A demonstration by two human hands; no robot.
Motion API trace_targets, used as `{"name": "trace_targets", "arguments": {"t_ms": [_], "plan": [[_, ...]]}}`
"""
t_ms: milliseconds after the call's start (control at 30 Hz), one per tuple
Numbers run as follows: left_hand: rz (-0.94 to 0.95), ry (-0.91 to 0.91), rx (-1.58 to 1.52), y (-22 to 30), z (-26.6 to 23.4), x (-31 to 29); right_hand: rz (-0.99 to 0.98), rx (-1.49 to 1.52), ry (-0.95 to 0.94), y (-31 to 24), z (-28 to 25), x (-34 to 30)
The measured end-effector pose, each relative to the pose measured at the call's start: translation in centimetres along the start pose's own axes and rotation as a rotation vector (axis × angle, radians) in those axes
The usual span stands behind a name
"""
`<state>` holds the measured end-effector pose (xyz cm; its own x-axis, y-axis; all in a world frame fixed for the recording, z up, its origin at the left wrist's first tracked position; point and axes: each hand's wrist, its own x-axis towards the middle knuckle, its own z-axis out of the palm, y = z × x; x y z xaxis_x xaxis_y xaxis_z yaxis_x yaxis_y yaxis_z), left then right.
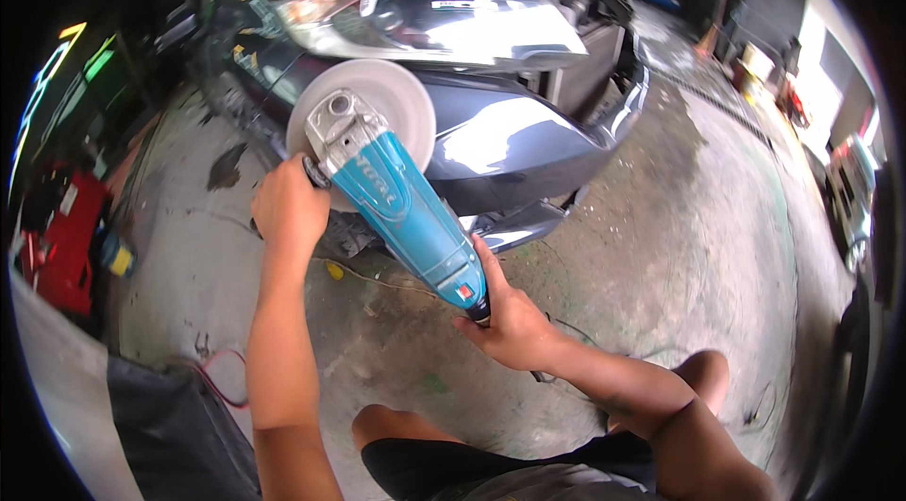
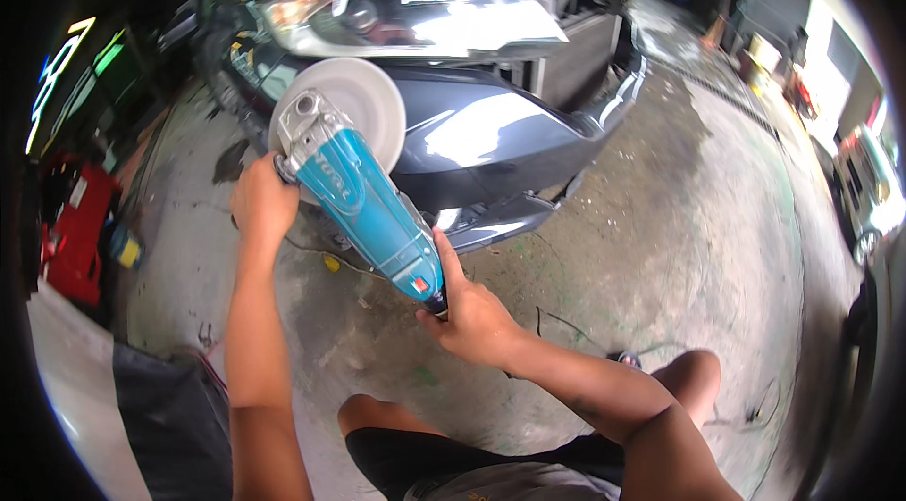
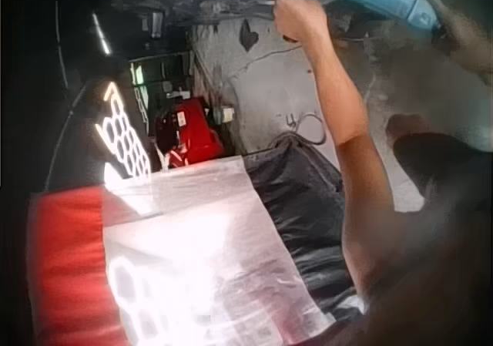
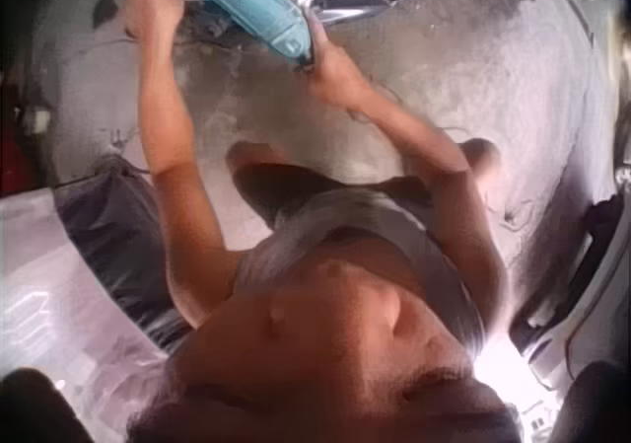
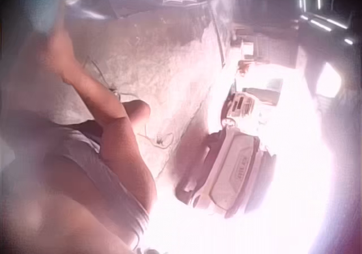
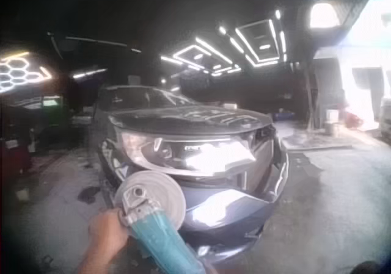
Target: The person uses a handheld angle grinder with a polishing pad to grind and smooth the front bumper of a dark-colored car. The person moves the tool across the bumper surface, focusing on the lower edge and areas around the grille and headlights.
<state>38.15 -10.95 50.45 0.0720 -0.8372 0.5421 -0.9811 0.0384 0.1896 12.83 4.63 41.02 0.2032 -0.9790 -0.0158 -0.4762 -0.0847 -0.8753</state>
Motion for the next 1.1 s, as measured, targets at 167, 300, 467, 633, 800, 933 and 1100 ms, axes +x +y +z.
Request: {"name": "trace_targets", "arguments": {"t_ms": [167, 300, 467, 633, 800, 933, 1100], "plan": [[0.19, 0.03, 0.045, 6.0, 0.7, -2.0, 0.041, 0.164, 0.257, 5.3, 1.9, -2.4], [0.519, 0.141, 0.066, 10.7, 1.4, -3.6, 0.078, 0.382, 0.412, 9.3, 4.7, -3.4], [0.833, 0.128, 0.099, 17.9, 4.9, -5.3, 0.117, 0.803, 0.526, 15.3, 7.2, -2.3], [0.977, -0.032, 0.237, 27.9, 8.3, -5.8, 0.166, 1.037, 0.54, 20.8, 4.6, -2.3], [0.993, -0.14, 0.192, 27.4, 7.6, -4.9, 0.244, 0.978, 0.495, 19.9, 3.0, -3.3], [0.812, -0.208, 0.178, 20.9, 2.8, -5.2, 0.042, 0.739, 0.519, 17.4, 5.1, -4.2], [0.556, -0.173, 0.253, 15.7, -1.0, -5.1, -0.062, 0.707, 0.293, 13.0, 5.2, -3.5]]}}
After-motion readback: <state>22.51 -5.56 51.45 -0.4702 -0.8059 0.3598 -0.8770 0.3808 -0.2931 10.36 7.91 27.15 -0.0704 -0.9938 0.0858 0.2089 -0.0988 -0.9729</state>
